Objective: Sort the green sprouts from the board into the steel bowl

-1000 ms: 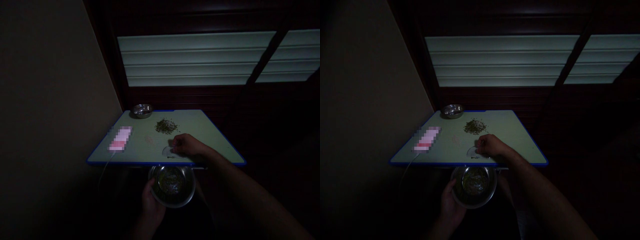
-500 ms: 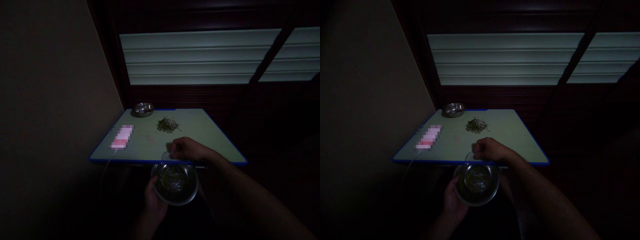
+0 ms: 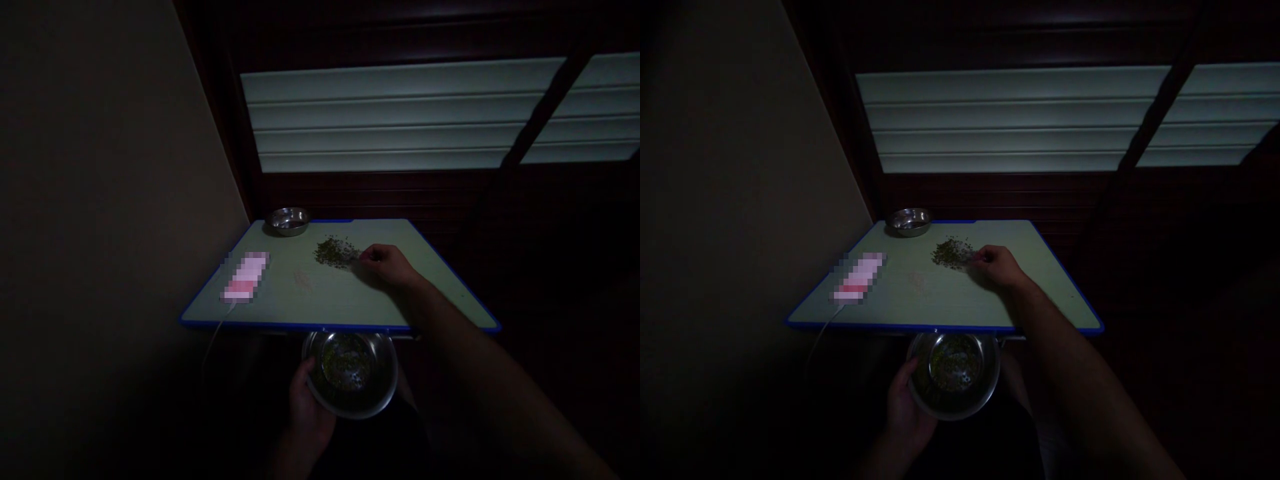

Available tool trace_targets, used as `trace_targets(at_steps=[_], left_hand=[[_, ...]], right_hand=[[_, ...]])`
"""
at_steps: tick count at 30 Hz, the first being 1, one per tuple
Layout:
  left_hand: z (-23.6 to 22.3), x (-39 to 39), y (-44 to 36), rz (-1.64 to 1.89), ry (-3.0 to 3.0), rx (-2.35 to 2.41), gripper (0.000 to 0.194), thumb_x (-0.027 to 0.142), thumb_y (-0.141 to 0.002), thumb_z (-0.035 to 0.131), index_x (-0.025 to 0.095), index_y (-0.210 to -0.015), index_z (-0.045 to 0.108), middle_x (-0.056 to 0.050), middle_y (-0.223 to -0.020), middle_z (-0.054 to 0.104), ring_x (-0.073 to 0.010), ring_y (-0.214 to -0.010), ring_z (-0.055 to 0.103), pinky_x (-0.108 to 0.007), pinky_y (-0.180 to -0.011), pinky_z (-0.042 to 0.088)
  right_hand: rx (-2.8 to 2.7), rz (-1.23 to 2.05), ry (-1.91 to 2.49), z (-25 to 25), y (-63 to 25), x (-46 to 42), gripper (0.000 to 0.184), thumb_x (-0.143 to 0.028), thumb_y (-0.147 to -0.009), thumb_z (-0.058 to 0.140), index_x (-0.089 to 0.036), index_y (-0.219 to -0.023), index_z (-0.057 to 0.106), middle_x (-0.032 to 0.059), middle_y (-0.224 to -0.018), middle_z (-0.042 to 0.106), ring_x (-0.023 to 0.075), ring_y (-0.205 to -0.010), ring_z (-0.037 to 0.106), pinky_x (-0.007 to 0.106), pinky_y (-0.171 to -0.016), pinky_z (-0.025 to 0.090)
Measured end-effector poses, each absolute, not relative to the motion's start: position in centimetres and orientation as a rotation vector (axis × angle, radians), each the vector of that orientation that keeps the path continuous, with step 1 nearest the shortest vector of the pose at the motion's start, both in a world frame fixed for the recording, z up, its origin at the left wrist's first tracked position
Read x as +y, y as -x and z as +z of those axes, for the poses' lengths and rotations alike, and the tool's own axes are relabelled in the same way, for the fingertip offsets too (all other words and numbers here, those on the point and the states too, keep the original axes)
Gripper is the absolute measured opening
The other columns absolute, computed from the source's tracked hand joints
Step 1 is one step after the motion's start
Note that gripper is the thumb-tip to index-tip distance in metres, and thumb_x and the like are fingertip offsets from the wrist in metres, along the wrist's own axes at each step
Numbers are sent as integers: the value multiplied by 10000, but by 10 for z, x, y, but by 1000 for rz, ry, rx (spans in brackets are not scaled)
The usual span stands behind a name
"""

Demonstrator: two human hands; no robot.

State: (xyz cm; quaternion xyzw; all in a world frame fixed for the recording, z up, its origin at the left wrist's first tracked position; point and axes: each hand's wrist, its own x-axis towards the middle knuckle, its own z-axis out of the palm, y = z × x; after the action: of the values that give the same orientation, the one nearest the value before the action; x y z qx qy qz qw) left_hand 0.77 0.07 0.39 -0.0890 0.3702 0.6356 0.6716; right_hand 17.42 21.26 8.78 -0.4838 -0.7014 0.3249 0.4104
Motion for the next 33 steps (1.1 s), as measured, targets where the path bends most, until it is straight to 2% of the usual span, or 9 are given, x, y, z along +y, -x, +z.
trace_targets(at_steps=[6,13,19,25,29,33], left_hand=[[1,-2,-8,1453,184,830,219,264,-803,564,167,-903,733,-84,-830,769,-245,-801,704,-437,-878,506],[3,-2,-6,1441,185,866,227,264,-812,556,138,-865,737,-115,-863,769,-249,-813,701,-415,-847,516],[2,-2,-6,1422,184,879,225,272,-823,545,150,-842,733,-102,-856,769,-238,-811,702,-397,-820,526],[5,-2,-7,1452,179,901,203,255,-814,549,155,-806,725,-89,-817,767,-221,-771,699,-384,-809,528],[4,-2,-7,1444,174,883,206,272,-808,559,159,-843,727,-90,-842,769,-229,-796,699,-407,-846,518],[3,-2,-7,1439,187,880,211,283,-805,559,165,-851,727,-87,-838,767,-238,-809,699,-425,-875,505]], right_hand=[[-1751,650,1306,80,-176,211,118,-259,-649,599,-150,-671,637,28,-657,653,142,-624,549,261,-614,411],[-1841,494,1367,73,-174,215,130,-242,-692,596,-146,-726,677,39,-690,679,141,-634,564,258,-630,411],[-1888,587,1291,67,-172,218,163,-289,-699,613,-148,-737,684,33,-687,674,139,-638,560,257,-631,419],[-1849,792,1214,71,-171,214,216,-353,-641,644,-146,-701,668,14,-641,630,132,-609,518,259,-598,407],[-1756,797,1215,77,-174,212,243,-389,-619,644,-148,-654,635,4,-605,587,122,-589,474,259,-573,379],[-1762,963,1204,78,-179,211,254,-390,-586,673,-148,-618,601,-7,-567,544,108,-552,441,254,-538,348]])
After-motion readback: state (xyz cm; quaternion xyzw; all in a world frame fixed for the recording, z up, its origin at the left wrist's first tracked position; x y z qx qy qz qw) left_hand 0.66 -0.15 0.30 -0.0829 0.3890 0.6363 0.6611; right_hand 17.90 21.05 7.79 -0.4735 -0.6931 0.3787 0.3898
